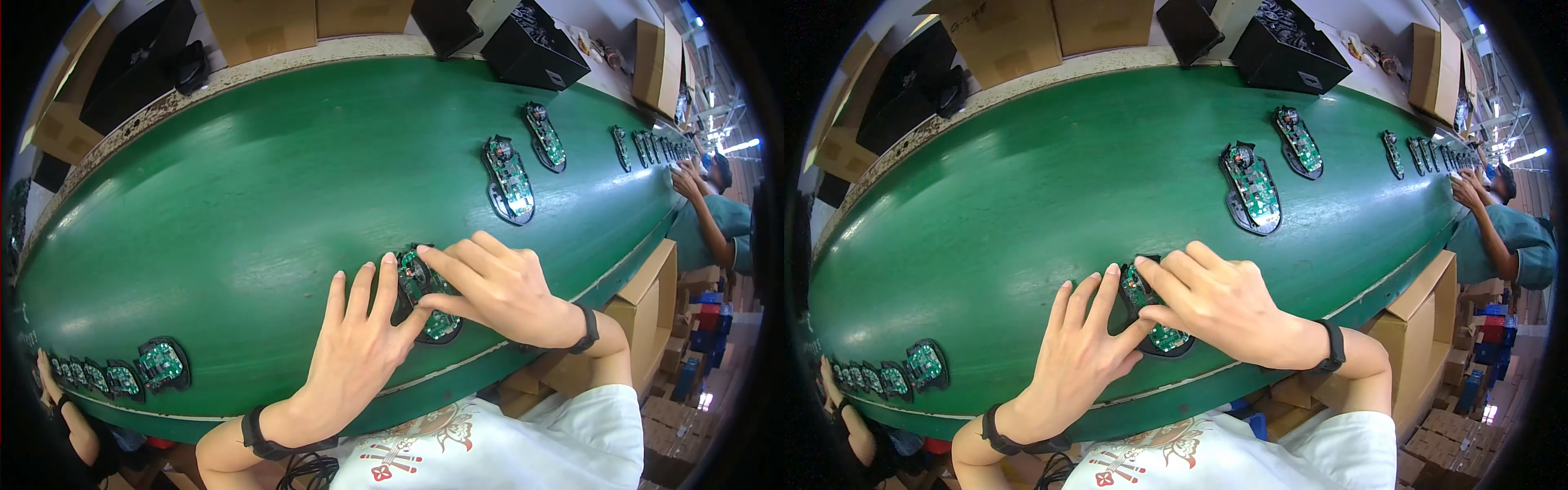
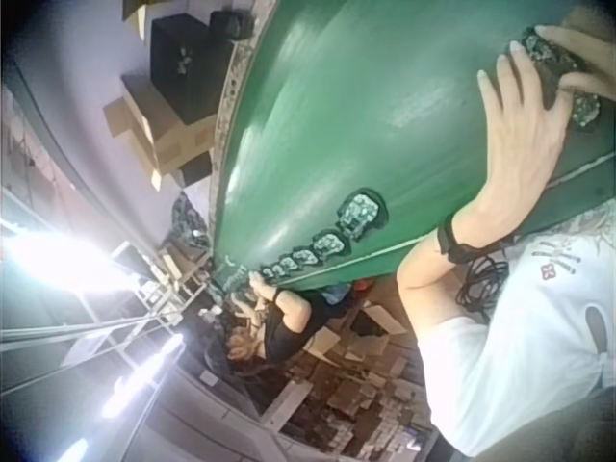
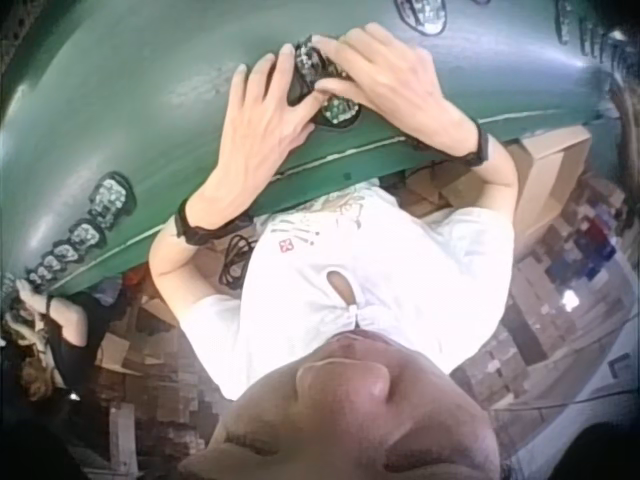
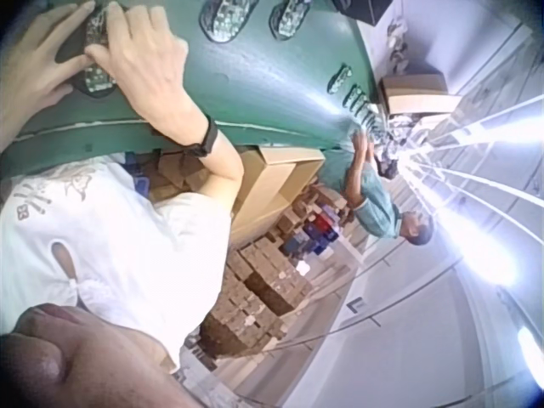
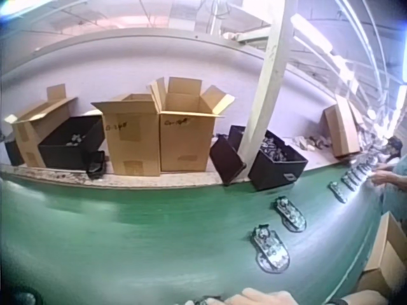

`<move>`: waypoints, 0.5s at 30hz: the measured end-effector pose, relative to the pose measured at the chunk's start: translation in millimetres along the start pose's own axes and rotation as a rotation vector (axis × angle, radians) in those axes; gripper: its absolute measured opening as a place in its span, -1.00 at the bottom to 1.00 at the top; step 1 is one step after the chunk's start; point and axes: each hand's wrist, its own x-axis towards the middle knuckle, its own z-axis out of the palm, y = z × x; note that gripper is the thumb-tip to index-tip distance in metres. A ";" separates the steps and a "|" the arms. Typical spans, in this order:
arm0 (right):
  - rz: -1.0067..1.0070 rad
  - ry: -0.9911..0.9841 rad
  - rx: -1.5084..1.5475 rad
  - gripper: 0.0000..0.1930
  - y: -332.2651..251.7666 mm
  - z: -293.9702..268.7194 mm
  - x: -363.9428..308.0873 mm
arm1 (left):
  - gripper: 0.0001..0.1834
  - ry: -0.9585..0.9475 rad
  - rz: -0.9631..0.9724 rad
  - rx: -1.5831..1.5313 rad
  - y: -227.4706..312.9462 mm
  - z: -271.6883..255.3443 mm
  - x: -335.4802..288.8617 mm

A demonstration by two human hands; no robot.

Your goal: The person assembles small electronic devices on a green workbench. They pick up green circuit boards and attach small circular components to them by hand, then place the completed units into a black bin. The process is repeated for multiple units throughout the clip.

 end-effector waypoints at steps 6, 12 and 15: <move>-0.086 -0.034 0.006 -0.53 5.9 1.6 -4.5 | -0.51 -0.025 0.042 0.008 -1.2 -1.8 4.6; -0.079 -0.154 -0.032 -0.57 0.0 -2.3 6.4 | -0.50 -0.057 0.060 0.004 -2.5 -0.4 6.1; -0.076 -0.242 -0.017 -0.57 5.6 -8.8 13.9 | -0.51 -0.060 0.086 0.004 -2.1 0.0 8.4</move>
